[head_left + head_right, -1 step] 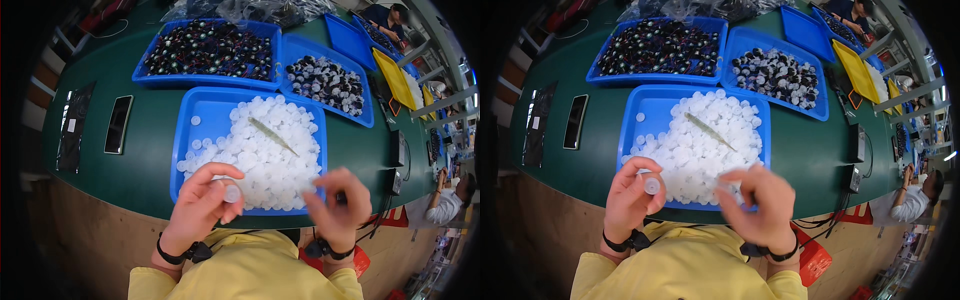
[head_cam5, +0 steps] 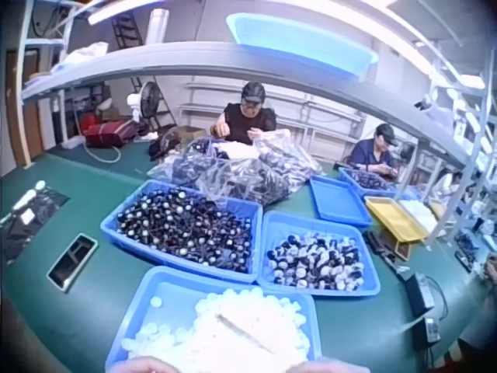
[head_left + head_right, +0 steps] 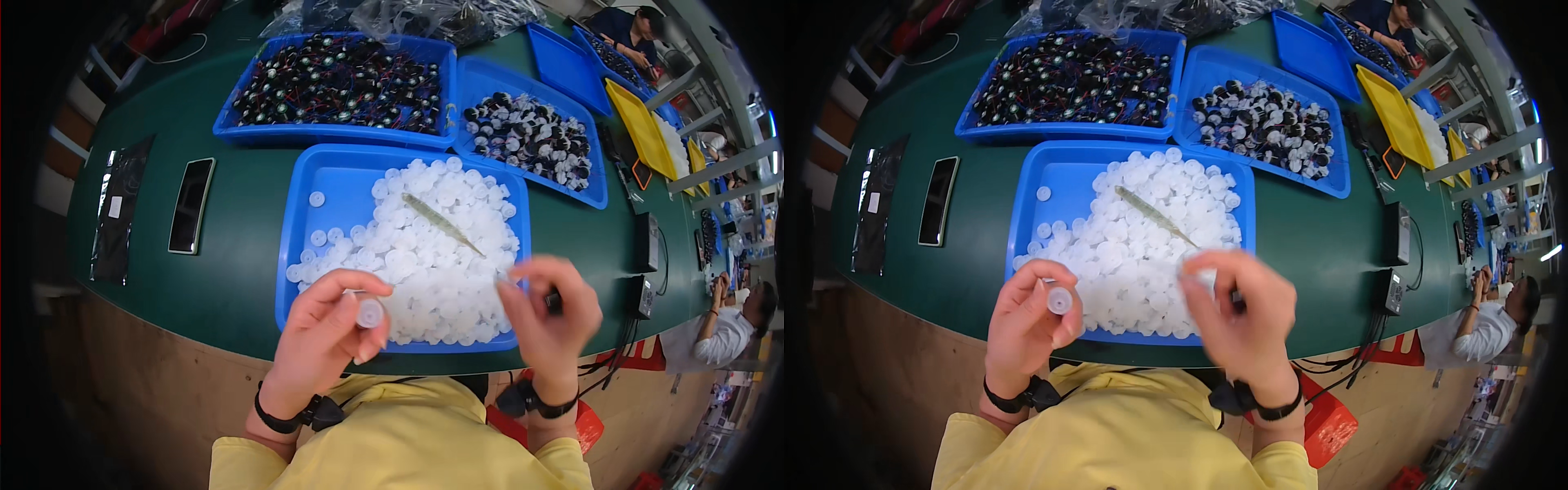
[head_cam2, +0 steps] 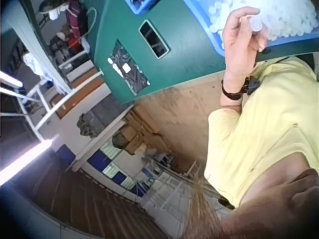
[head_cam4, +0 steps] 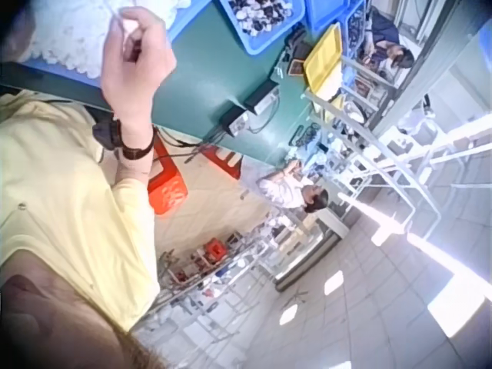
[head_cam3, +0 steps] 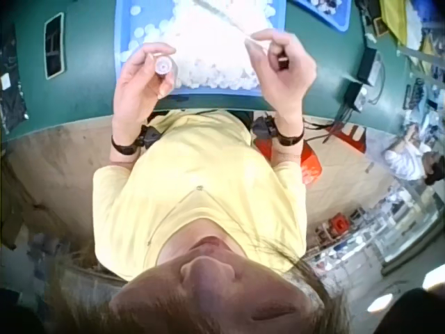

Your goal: Assembling small plastic components using a metal prying tool on a workbench.

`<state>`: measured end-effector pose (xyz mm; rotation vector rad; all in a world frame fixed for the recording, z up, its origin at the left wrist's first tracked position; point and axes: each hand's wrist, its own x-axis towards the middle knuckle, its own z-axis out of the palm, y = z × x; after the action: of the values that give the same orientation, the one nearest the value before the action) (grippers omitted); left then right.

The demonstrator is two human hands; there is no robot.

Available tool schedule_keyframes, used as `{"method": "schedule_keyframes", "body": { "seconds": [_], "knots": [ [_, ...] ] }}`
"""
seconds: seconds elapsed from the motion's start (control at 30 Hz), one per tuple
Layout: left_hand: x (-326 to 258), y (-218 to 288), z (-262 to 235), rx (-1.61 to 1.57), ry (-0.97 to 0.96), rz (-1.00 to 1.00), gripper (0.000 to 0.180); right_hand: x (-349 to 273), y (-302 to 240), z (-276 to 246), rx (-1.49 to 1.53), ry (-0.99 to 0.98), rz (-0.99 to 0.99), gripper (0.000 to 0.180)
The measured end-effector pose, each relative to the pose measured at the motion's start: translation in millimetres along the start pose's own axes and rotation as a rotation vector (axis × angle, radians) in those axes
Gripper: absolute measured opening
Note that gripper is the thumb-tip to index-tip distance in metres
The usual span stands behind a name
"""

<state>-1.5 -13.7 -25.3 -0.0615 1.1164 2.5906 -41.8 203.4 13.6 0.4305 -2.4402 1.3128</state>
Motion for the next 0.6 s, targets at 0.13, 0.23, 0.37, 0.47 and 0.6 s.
{"method": "schedule_keyframes", "body": {
  "seconds": [0.13,0.23,0.37,0.47,0.6],
  "knots": [
    [6,-2,3,-0.053,0.087,-0.024,0.034,21,43,20,-0.197,-0.163,0.028,0.011],
    [3,3,-3,-0.03,-0.054,-0.037,0.03,34,56,43,-0.378,-0.31,-0.068,0.015],
    [0,3,-8,0.018,-0.105,-0.077,0.028,51,62,57,-0.574,-0.491,-0.133,0.02],
    [-1,2,-5,0.054,-0.038,-0.101,0.028,55,62,54,-0.633,-0.548,-0.226,0.021],
    [1,1,-3,0.08,0.025,-0.1,0.031,55,62,55,-0.715,-0.549,-0.4,0.02]
  ]
}}
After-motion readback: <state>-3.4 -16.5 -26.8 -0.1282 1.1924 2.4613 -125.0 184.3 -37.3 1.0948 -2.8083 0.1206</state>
